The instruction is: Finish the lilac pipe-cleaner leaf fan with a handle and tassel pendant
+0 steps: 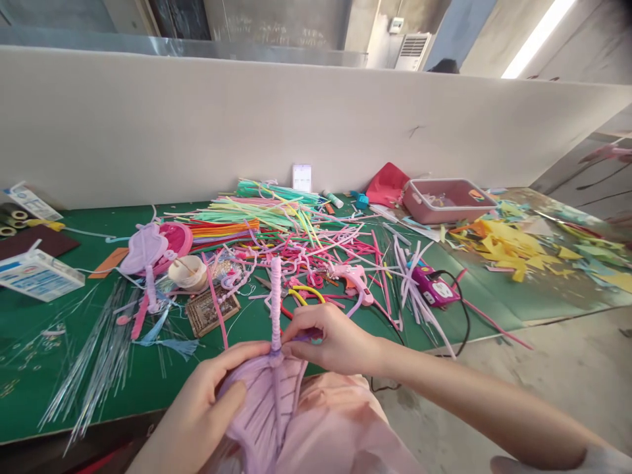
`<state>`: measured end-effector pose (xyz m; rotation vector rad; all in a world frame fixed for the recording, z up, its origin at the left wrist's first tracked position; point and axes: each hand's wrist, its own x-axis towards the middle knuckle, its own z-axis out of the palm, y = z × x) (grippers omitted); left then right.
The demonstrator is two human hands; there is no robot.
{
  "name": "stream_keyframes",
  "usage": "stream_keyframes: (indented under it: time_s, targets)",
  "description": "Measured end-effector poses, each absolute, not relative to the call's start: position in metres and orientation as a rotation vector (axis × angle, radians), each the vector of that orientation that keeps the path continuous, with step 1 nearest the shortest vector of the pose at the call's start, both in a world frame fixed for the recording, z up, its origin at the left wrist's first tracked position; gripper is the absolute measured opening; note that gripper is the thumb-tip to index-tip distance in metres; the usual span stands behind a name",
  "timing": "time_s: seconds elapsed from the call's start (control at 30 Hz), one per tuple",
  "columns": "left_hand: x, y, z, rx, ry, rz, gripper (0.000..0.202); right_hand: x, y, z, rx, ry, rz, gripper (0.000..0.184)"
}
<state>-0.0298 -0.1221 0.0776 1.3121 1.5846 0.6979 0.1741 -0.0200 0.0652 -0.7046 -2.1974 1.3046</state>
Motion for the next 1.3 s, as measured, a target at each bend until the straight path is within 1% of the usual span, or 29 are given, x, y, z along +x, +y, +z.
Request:
stream_keyframes:
  time_s: [0.1,0.23,0.33,0.47,0.53,0.67,0.77,0.87,0.97,1.03,1.17,1.23,1.3]
  targets:
    - [-0.016,-0.114,0.081,1.387,1.661,0.708,0.037,0.17,-0.023,0.061,-0.834,-2.157,1.284,0.008]
    - [-0.012,-0.1,0.076,1.349,1.681,0.696,0.027,0.171,-0.021,0.061,-0.841,-2.151,1.285,0.009]
    - [-0.023,-0.088,0.065,1.188,1.496,0.744,0.024,0.174,-0.013,0.062,-0.834,-2.103,1.464,0.008]
    - [-0.036,-0.074,0.047,1.007,1.252,0.762,0.021,0.176,0.0,0.062,-0.917,-2.032,1.844,0.025]
    - [-0.039,-0.068,0.04,1.013,1.175,0.743,0.021,0.175,0.005,0.061,-0.931,-1.982,1.994,0.029]
    - [-0.043,-0.058,0.031,1.092,1.051,0.704,0.03,0.171,0.006,0.057,-0.856,-1.937,2.088,0.03]
    - [-0.045,-0.051,0.025,1.156,0.985,0.719,0.034,0.167,0.0,0.056,-0.809,-1.93,2.031,0.034]
    - [-0.044,-0.044,0.021,1.212,0.942,0.734,0.04,0.167,-0.004,0.057,-0.776,-1.986,1.783,0.039]
    - [-0.042,-0.04,0.017,1.267,0.947,0.787,0.043,0.172,-0.004,0.054,-0.683,-2.089,1.553,0.037]
    - [-0.041,-0.041,0.013,1.289,0.977,0.84,0.044,0.174,-0.003,0.049,-0.548,-2.096,1.549,0.032]
    - [-0.036,-0.043,0.0,1.317,0.997,0.892,0.073,0.169,-0.004,0.039,-0.292,-2.022,1.699,0.031]
    - [-0.031,-0.041,-0.002,1.321,0.994,0.918,0.076,0.165,-0.004,0.042,-0.287,-2.011,1.65,0.03]
    - [-0.026,-0.036,0.002,1.311,1.002,0.951,0.072,0.163,-0.002,0.05,-0.331,-2.008,1.52,0.027]
